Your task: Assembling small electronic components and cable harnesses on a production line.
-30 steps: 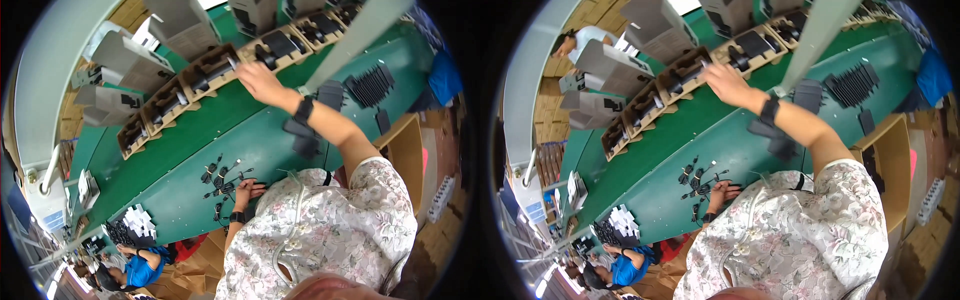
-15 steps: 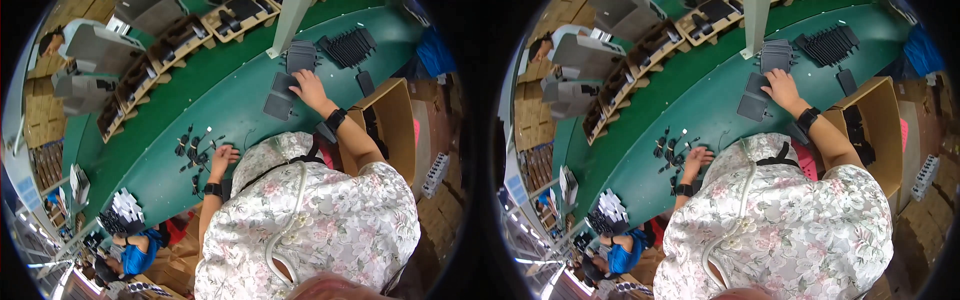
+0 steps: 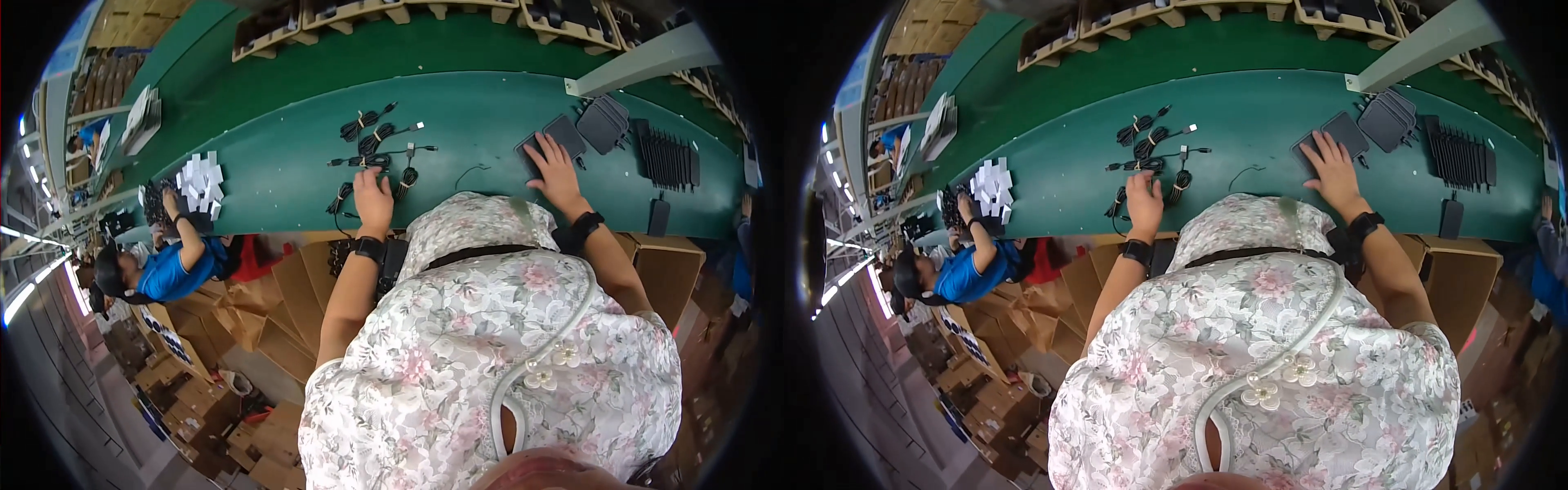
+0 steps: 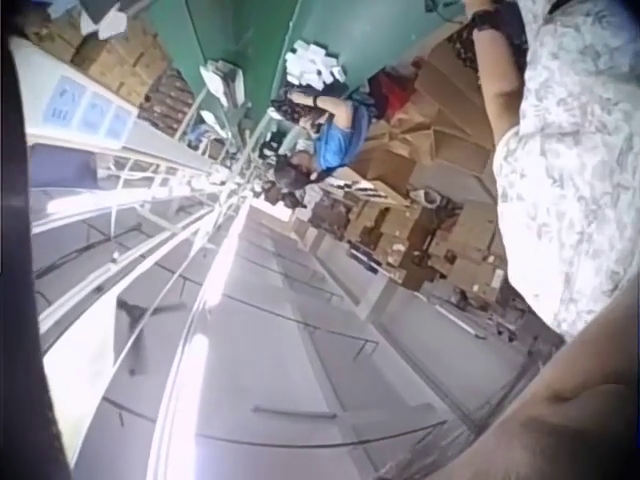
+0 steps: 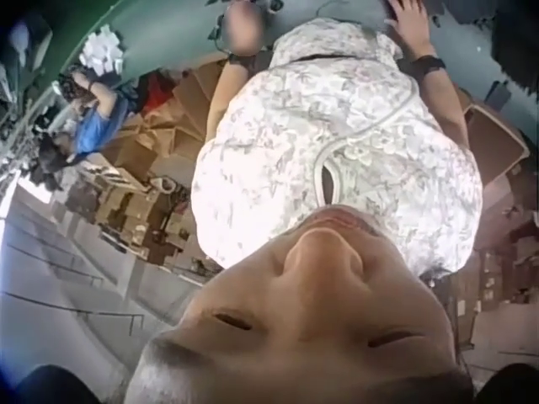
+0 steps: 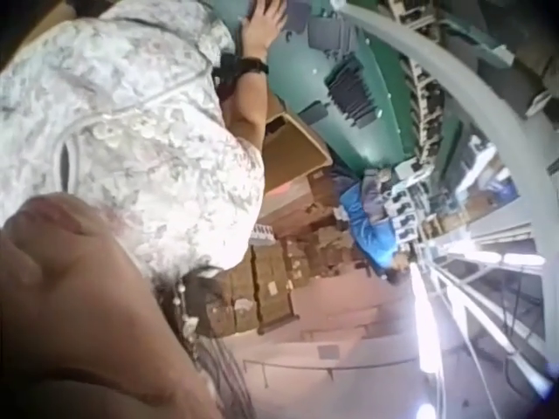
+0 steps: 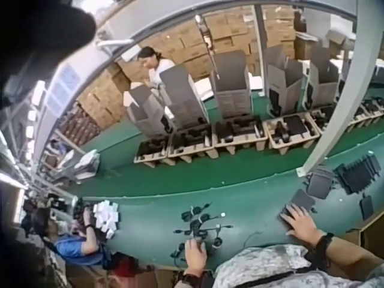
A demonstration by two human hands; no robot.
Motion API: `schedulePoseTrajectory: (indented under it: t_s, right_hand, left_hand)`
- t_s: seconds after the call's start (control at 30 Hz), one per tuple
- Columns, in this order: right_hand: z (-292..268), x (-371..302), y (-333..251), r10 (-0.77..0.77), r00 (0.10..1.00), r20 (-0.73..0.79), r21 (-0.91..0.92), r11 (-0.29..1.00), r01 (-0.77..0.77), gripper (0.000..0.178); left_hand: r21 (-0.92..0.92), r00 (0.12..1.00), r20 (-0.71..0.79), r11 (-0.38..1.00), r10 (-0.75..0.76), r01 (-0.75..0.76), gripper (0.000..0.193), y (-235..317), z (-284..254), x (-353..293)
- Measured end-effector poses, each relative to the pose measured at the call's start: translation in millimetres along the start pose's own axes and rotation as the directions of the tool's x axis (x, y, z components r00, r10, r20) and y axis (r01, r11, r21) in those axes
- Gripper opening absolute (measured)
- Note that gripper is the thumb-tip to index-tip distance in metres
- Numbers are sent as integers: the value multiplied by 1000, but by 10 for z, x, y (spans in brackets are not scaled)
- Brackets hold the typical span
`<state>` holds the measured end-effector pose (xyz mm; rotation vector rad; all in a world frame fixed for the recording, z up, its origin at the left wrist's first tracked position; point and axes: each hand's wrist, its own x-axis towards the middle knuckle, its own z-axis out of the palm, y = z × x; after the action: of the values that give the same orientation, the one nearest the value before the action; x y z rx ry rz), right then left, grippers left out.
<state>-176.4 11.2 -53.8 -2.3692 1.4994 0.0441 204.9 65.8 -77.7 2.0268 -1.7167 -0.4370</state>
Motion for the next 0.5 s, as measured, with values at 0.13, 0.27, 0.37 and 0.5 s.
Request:
schedulePoseTrajectory:
  t_s: [0.13, 0.27, 0.37, 0.5]
  right_hand:
    - [138, 116, 326, 137, 976, -168, -124, 979, -159, 62]
    - [-80, 315, 131, 115, 949, -295, 12, 993, -117, 46]
    - [-185, 502, -196, -15, 977, -212, 242, 968, 67, 36]
    - [-618, 691, -895, -310, 942, -130, 458, 824, 334, 44]
  left_hand:
    - [54, 998, 53, 998, 28, -31, 29, -57, -45, -43]
    - [185, 955, 284, 973, 82, -139, 34, -37, 71, -138]
    - [155, 925, 369, 976, 84, -150, 29, -48, 167, -1]
    - [-216, 809, 568, 976, 151, -30, 24, 575, -156, 278]
